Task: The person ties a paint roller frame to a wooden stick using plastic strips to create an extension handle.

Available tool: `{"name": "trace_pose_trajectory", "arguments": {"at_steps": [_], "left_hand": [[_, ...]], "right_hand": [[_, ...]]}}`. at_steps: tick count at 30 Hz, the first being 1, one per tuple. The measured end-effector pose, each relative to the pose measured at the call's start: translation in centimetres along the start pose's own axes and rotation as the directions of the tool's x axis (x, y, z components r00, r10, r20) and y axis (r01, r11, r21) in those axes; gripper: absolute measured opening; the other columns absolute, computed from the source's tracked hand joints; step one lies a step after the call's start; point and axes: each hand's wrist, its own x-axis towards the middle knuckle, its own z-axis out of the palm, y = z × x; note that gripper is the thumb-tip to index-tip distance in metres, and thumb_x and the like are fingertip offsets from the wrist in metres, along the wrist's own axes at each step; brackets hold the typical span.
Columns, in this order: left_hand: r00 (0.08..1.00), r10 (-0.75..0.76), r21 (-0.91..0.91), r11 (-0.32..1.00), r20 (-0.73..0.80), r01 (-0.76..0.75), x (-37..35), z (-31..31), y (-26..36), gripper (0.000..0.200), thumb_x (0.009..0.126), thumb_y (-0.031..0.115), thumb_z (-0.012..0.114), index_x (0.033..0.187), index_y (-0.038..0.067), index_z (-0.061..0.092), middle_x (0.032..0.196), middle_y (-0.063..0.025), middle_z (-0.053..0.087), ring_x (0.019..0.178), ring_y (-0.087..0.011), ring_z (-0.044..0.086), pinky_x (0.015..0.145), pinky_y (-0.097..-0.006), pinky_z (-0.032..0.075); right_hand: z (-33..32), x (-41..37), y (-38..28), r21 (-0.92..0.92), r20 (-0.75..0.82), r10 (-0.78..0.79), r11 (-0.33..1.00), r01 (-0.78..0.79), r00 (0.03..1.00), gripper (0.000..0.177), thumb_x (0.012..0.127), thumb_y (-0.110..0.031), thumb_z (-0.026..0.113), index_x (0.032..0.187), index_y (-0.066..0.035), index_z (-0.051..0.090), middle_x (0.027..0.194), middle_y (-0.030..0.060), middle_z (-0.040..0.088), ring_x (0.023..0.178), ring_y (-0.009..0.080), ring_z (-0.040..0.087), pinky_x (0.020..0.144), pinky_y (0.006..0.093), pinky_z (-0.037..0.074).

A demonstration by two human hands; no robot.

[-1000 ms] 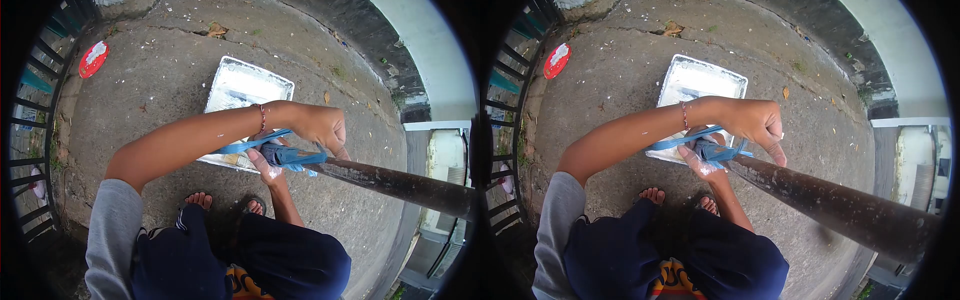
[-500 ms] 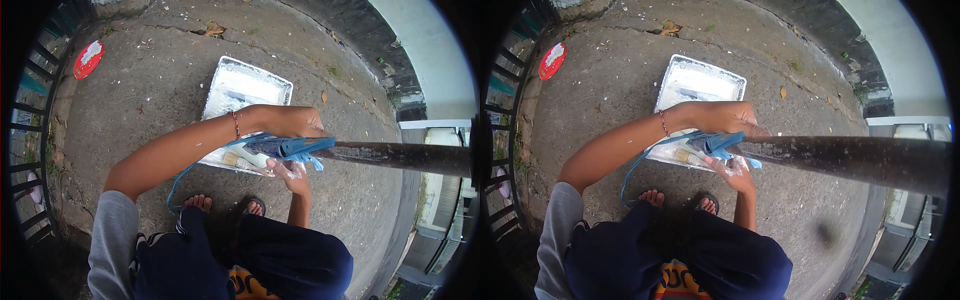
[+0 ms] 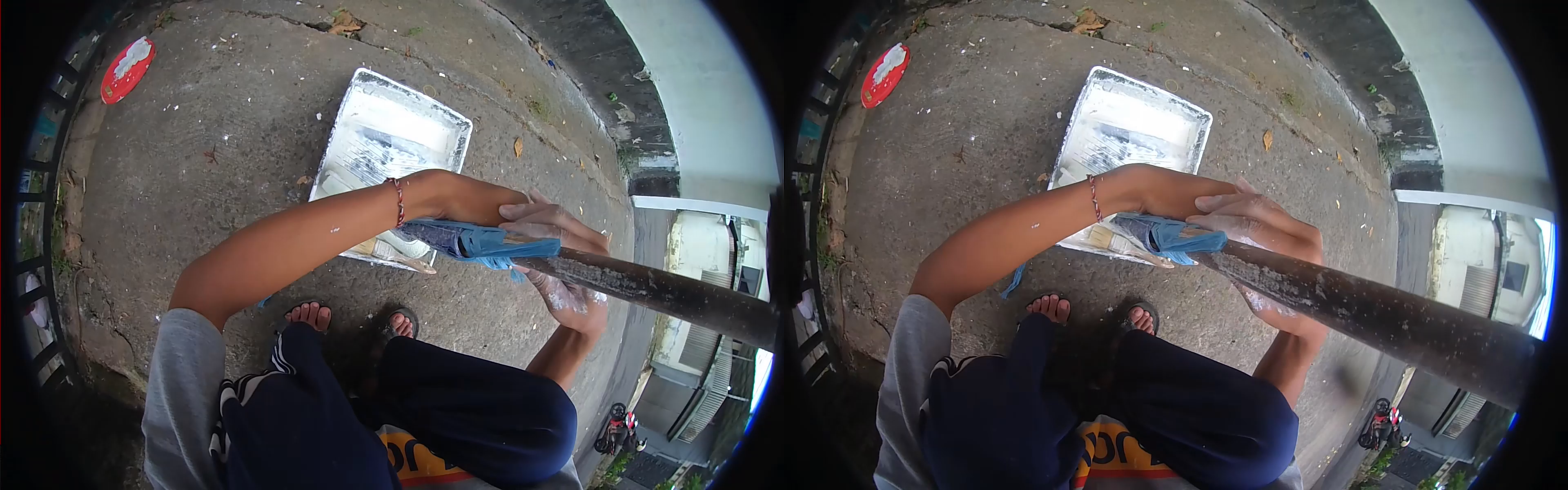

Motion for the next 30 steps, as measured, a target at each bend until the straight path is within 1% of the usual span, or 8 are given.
{"name": "trace_pose_trajectory", "arguments": {"at_steps": [7, 9, 11, 13, 16, 18, 21, 30], "left_hand": [[0.952, 0.228, 0.193, 0.944, 0.205, -0.267, 2.2, 0.3, -2.9, 0.03, 0.091, 0.021, 0.058, 0.11, -0.003, 0.058, 0.109, -0.0132, 0.062, 0.085, -0.0122, 0.056, 0.067, -0.0298, 0.047], [0.998, 0.056, -0.063, 0.996, -0.032, -0.058, 2.2, 1.3, -3.2, 0.026, 0.089, 0.021, 0.059, 0.094, -0.004, 0.063, 0.083, -0.0082, 0.063, 0.068, -0.0103, 0.054, 0.057, -0.0298, 0.044], [0.945, 0.324, -0.082, 0.941, -0.047, -0.327, 1.8, 1.0, -2.6, 0.032, 0.09, 0.023, 0.059, 0.074, -0.005, 0.061, 0.061, -0.003, 0.056, 0.056, -0.0116, 0.049, 0.056, -0.0316, 0.043], [0.964, 0.25, 0.013, 0.968, -0.086, -0.25, 1.2, 0.2, -1.5, 0.026, 0.087, 0.019, 0.062, 0.073, -0.004, 0.062, 0.061, -0.0044, 0.058, 0.059, -0.0106, 0.051, 0.057, -0.031, 0.043], [0.916, 0.278, 0.408, 0.901, -0.291, -0.143, -1.0, -1.1, 0.8, 0.019, 0.087, 0.014, 0.062, 0.076, -0.002, 0.061, 0.068, -0.0073, 0.06, 0.065, -0.0113, 0.055, 0.063, -0.0293, 0.045], [0.482, 0.709, 0.577, 0.703, -0.515, -0.416, -2.2, -0.7, 0.8, 0.019, 0.088, 0.018, 0.062, 0.082, 0.0, 0.061, 0.076, -0.0074, 0.061, 0.072, -0.0131, 0.058, 0.068, -0.0276, 0.046], [0.584, 0.481, 0.143, 0.836, -0.654, -0.529, -7.2, 1.9, 2.8, 0.026, 0.088, 0.023, 0.061, 0.093, -0.002, 0.062, 0.086, -0.0111, 0.062, 0.08, -0.0173, 0.06, 0.072, -0.0295, 0.046], [0.531, 0.611, 0.301, 0.774, -0.587, -0.557, -5.6, 6.1, -1.0, 0.067, 0.075, 0.06, 0.069, 0.092, -0.005, 0.063, 0.074, -0.012, 0.064, 0.067, -0.0222, 0.068, 0.058, -0.0288, 0.051]], "right_hand": [[1.4, 0.4, -3.2, 0.187, -0.127, 0.124, 0.977, -0.098, 0.984, 0.051, 0.072, -0.043, 0.078, 0.093, 0.002, 0.069, 0.078, 0.0137, 0.065, 0.081, 0.0286, 0.065, 0.093, 0.0525, 0.047], [2.7, 0.1, -2.5, -0.046, -0.179, 0.02, 0.999, -0.028, 0.984, 0.055, 0.072, -0.048, 0.076, 0.09, 0.003, 0.068, 0.077, 0.0121, 0.064, 0.077, 0.0249, 0.064, 0.092, 0.0522, 0.048], [3.0, 0.4, -2.6, -0.058, -0.216, 0.079, 0.994, -0.094, 0.973, 0.057, 0.073, -0.052, 0.073, 0.087, 0.003, 0.068, 0.077, 0.0116, 0.065, 0.076, 0.0241, 0.063, 0.092, 0.0507, 0.049], [2.8, 0.6, -2.8, -0.004, -0.261, 0.166, 0.985, -0.174, 0.951, 0.043, 0.064, -0.039, 0.078, 0.087, -0.002, 0.071, 0.081, 0.0072, 0.068, 0.075, 0.0209, 0.064, 0.081, 0.0339, 0.052], [2.8, 0.5, -2.8, -0.062, -0.247, 0.154, 0.983, -0.174, 0.957, 0.047, 0.062, -0.042, 0.077, 0.088, -0.003, 0.071, 0.081, 0.0074, 0.068, 0.074, 0.0208, 0.064, 0.07, 0.0334, 0.051], [3.3, 0.4, -2.7, -0.052, -0.277, 0.144, 0.985, -0.164, 0.95, 0.049, 0.06, -0.044, 0.076, 0.089, -0.004, 0.071, 0.077, 0.0061, 0.066, 0.066, 0.0185, 0.061, 0.062, 0.0327, 0.049], [3.1, 0.4, -3.6, -0.208, -0.209, 0.152, 0.958, -0.196, 0.966, 0.05, 0.058, -0.045, 0.076, 0.089, -0.007, 0.071, 0.068, 0.0015, 0.059, 0.057, 0.0135, 0.056, 0.05, 0.0295, 0.046], [0.1, -0.3, -5.5, -0.47, -0.095, 0.178, 0.859, -0.202, 0.979, 0.051, 0.052, -0.049, 0.083, 0.079, -0.007, 0.072, 0.057, 0.001, 0.055, 0.048, 0.0109, 0.052, 0.043, 0.0251, 0.039]]}}
